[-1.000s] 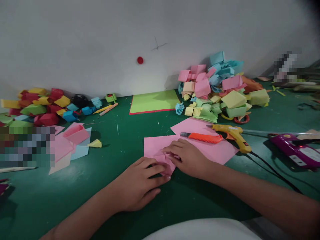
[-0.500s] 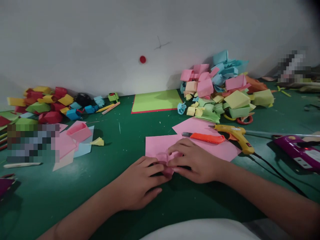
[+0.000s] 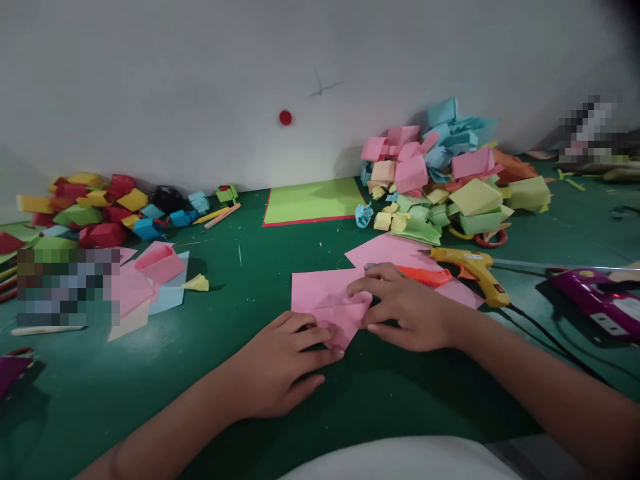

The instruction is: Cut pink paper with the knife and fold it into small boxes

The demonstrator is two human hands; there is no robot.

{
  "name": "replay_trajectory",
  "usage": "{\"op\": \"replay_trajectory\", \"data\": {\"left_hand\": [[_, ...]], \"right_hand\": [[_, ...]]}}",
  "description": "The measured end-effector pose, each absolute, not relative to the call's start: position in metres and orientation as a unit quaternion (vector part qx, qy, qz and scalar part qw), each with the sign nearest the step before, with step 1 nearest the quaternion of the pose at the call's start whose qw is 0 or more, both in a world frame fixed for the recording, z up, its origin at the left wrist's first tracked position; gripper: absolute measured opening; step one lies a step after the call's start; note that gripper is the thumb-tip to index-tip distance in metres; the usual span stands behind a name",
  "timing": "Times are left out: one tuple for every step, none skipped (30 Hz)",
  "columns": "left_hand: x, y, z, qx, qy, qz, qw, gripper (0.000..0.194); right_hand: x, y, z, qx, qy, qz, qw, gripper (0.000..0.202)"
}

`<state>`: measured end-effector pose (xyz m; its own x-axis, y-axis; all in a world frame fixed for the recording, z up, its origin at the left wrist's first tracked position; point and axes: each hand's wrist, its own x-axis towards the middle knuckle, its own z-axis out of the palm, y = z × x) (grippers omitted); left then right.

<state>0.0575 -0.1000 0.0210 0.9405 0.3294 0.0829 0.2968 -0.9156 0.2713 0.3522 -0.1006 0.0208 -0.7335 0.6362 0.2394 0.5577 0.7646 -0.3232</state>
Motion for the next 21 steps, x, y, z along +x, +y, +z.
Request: {"op": "replay_trajectory", "data": {"left_hand": [[0.057, -0.100, 0.021, 0.977, 0.159, 0.063, 0.127, 0.040], [0.057, -0.100, 0.021, 0.977, 0.158, 0.062, 0.126, 0.041], [0.056, -0.100, 0.021, 0.978, 0.157, 0.058, 0.126, 0.042], [0.056, -0.100, 0.021, 0.978, 0.156, 0.056, 0.125, 0.042], [0.056, -0.100, 0.021, 0.979, 0.155, 0.055, 0.123, 0.042], [0.055, -0.100, 0.021, 0.979, 0.155, 0.058, 0.120, 0.042], [0.055, -0.100, 0.021, 0.979, 0.155, 0.060, 0.118, 0.041], [0.055, -0.100, 0.022, 0.979, 0.156, 0.063, 0.117, 0.041], [0.055, -0.100, 0.022, 0.979, 0.158, 0.064, 0.116, 0.041], [0.055, -0.101, 0.022, 0.978, 0.158, 0.064, 0.116, 0.041], [0.055, -0.101, 0.022, 0.978, 0.159, 0.064, 0.116, 0.041], [0.055, -0.101, 0.022, 0.978, 0.160, 0.064, 0.117, 0.041], [0.055, -0.101, 0.022, 0.978, 0.161, 0.065, 0.117, 0.041], [0.056, -0.101, 0.022, 0.978, 0.161, 0.067, 0.117, 0.042], [0.056, -0.101, 0.022, 0.977, 0.162, 0.070, 0.118, 0.042], [0.056, -0.101, 0.023, 0.977, 0.163, 0.072, 0.120, 0.043], [0.057, -0.101, 0.023, 0.976, 0.164, 0.073, 0.123, 0.043], [0.057, -0.101, 0.023, 0.976, 0.163, 0.074, 0.127, 0.042], [0.057, -0.100, 0.023, 0.975, 0.162, 0.075, 0.130, 0.041], [0.057, -0.100, 0.023, 0.975, 0.160, 0.076, 0.132, 0.039], [0.058, -0.100, 0.023, 0.975, 0.159, 0.076, 0.135, 0.037]], "right_hand": [[0.355, -0.100, 0.022, -0.339, -0.919, 0.116, 0.166, 0.019], [0.358, -0.098, 0.023, -0.354, -0.914, 0.116, 0.162, 0.019], [0.361, -0.097, 0.024, -0.368, -0.909, 0.115, 0.160, 0.019], [0.364, -0.096, 0.024, -0.379, -0.905, 0.113, 0.159, 0.019], [0.367, -0.095, 0.025, -0.387, -0.902, 0.111, 0.158, 0.019], [0.369, -0.094, 0.025, -0.393, -0.900, 0.108, 0.157, 0.020], [0.371, -0.093, 0.026, -0.399, -0.897, 0.104, 0.156, 0.020], [0.373, -0.092, 0.026, -0.405, -0.895, 0.098, 0.156, 0.020], [0.374, -0.092, 0.027, -0.411, -0.893, 0.091, 0.156, 0.021], [0.375, -0.091, 0.027, -0.415, -0.893, 0.084, 0.155, 0.021], [0.375, -0.091, 0.028, -0.416, -0.893, 0.079, 0.155, 0.022], [0.374, -0.091, 0.028, -0.413, -0.894, 0.075, 0.155, 0.022], [0.372, -0.092, 0.028, -0.407, -0.897, 0.076, 0.157, 0.023], [0.369, -0.094, 0.028, -0.397, -0.900, 0.082, 0.160, 0.023], [0.365, -0.096, 0.028, -0.384, -0.904, 0.092, 0.163, 0.022], [0.360, -0.099, 0.027, -0.370, -0.908, 0.105, 0.165, 0.020], [0.355, -0.103, 0.027, -0.354, -0.912, 0.121, 0.169, 0.019], [0.349, -0.107, 0.026, -0.336, -0.917, 0.139, 0.163, 0.019], [0.344, -0.111, 0.025, -0.319, -0.922, 0.156, 0.155, 0.018], [0.340, -0.114, 0.025, -0.304, -0.926, 0.169, 0.148, 0.018], [0.336, -0.117, 0.025, -0.303, -0.926, 0.175, 0.140, 0.018]]}}
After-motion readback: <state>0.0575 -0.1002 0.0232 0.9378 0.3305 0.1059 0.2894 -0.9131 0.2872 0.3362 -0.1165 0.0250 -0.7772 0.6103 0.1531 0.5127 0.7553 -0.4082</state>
